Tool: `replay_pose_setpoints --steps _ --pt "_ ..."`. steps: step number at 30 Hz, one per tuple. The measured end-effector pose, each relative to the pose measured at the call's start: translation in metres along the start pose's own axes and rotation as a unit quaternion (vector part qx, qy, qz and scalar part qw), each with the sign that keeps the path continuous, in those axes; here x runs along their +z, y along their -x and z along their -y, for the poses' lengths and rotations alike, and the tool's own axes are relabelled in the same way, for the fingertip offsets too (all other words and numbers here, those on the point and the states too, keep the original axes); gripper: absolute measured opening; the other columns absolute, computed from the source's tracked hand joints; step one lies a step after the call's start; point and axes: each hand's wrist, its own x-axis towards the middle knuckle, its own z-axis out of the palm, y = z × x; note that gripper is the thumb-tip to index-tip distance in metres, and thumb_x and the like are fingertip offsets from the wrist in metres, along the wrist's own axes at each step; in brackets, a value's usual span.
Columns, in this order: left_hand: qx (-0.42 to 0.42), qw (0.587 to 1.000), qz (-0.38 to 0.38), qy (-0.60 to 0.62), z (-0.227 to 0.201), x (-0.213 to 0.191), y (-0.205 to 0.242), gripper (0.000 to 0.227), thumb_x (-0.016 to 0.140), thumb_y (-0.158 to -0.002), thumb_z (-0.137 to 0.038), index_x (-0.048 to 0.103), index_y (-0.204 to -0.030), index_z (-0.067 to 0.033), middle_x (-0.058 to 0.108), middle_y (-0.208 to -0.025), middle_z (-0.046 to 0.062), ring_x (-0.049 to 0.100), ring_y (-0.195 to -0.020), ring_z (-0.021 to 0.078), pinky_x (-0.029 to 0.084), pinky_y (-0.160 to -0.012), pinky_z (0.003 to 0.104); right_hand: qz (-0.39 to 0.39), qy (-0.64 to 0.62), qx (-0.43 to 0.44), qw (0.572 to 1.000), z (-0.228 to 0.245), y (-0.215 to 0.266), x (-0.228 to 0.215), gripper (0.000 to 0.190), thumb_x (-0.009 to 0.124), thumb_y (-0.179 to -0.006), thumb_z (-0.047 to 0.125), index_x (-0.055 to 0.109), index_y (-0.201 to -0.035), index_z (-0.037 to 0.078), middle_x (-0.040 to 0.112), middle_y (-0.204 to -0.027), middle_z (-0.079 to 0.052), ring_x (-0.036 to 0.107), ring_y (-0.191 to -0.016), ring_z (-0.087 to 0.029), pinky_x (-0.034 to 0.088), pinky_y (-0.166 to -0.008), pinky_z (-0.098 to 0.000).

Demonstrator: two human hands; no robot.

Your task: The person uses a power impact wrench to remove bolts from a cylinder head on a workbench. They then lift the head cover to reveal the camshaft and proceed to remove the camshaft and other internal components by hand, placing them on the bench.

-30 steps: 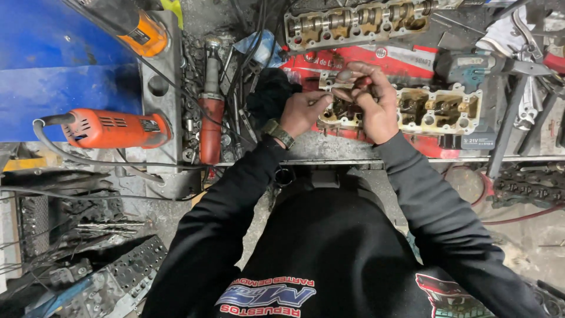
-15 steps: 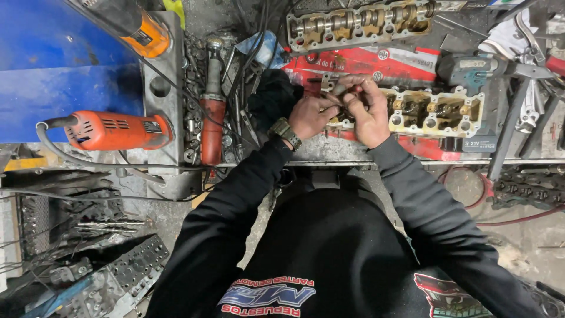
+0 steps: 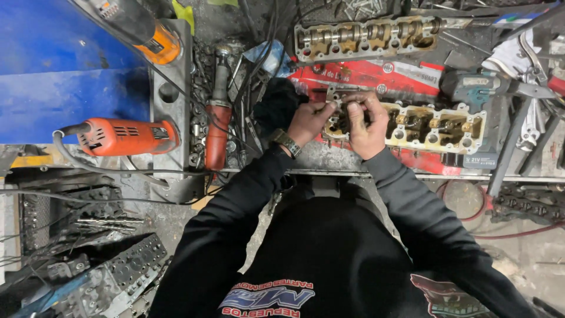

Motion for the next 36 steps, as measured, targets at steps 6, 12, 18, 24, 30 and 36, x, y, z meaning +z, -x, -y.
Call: replay_pose_setpoints --steps 6,12,18,24,30,36 --pt "-0.008 0.997 0.005 0.079 0.0 0.009 -0.006 0.04 0.073 -0.096 -0.046 0.083 -0.093 -0.0073 0.069 -0.062 0.012 0.071 -0.053 0.0207 0.056 -0.042 0.031 -0.023 -0.01 -0.04 0.999 0.04 -0.047 -0.026 0.018 0.056 -0.115 0.007 0.072 -0.112 -0.003 0.072 -0.103 -0.021 0.062 -0.089 -0.028 0.049 -0.086 -0.0438" --pt "-0.052 0.887 0.292 0.354 -0.081 0.006 0.036 0.055 0.043 -0.107 -0.06 0.064 -0.088 -0.0129 0.063 -0.073 -0.001 0.061 -0.056 0.0115 0.035 -0.041 0.025 0.045 -0.196 0.11 0.973 0.191 -0.1 -0.094 0.019 0.049 -0.116 0.006 0.051 -0.135 0.007 0.059 -0.095 -0.01 0.045 -0.058 -0.011 0.037 -0.054 -0.0194" --pt "-0.121 0.817 0.367 0.427 -0.088 0.031 0.03 0.031 0.057 -0.111 -0.037 0.066 -0.105 -0.0072 0.066 -0.076 0.003 0.053 -0.054 0.0064 0.025 -0.036 0.021 -0.009 -0.367 0.162 0.916 0.12 -0.068 -0.117 0.07 0.034 -0.088 -0.01 0.044 -0.154 0.01 0.055 -0.148 -0.019 0.058 -0.149 -0.039 0.061 -0.125 -0.0549" --pt "-0.186 0.802 0.301 0.481 -0.035 0.052 -0.11 0.027 0.055 -0.111 -0.025 0.072 -0.102 -0.0062 0.073 -0.08 0.003 0.072 -0.064 0.0147 0.051 -0.042 0.021 -0.193 -0.319 0.149 0.916 0.099 -0.014 -0.193 0.05 0.047 -0.107 0.005 0.06 -0.151 0.024 0.064 -0.142 -0.001 0.067 -0.146 -0.024 0.068 -0.11 -0.0383" --pt "-0.13 0.875 -0.005 0.466 -0.058 0.045 -0.27 0.036 0.044 -0.115 -0.029 0.063 -0.108 0.0003 0.064 -0.093 0.012 0.07 -0.079 0.0264 0.068 -0.083 0.047 -0.354 -0.169 0.242 0.887 0.089 0.034 -0.246 0.034 0.052 -0.114 0.013 0.057 -0.147 0.019 0.07 -0.13 0.0 0.076 -0.133 -0.018 0.074 -0.103 -0.0305" --pt "-0.132 0.833 -0.078 0.532 -0.05 0.044 -0.365 0.019 0.056 -0.102 -0.012 0.066 -0.088 -0.0049 0.066 -0.078 0.008 0.057 -0.06 0.0186 0.049 -0.051 0.034 -0.373 -0.193 0.284 0.862 0.055 0.066 -0.31 0.04 0.05 -0.111 0.014 0.058 -0.149 0.023 0.069 -0.138 0.003 0.071 -0.144 -0.016 0.071 -0.116 -0.0354"
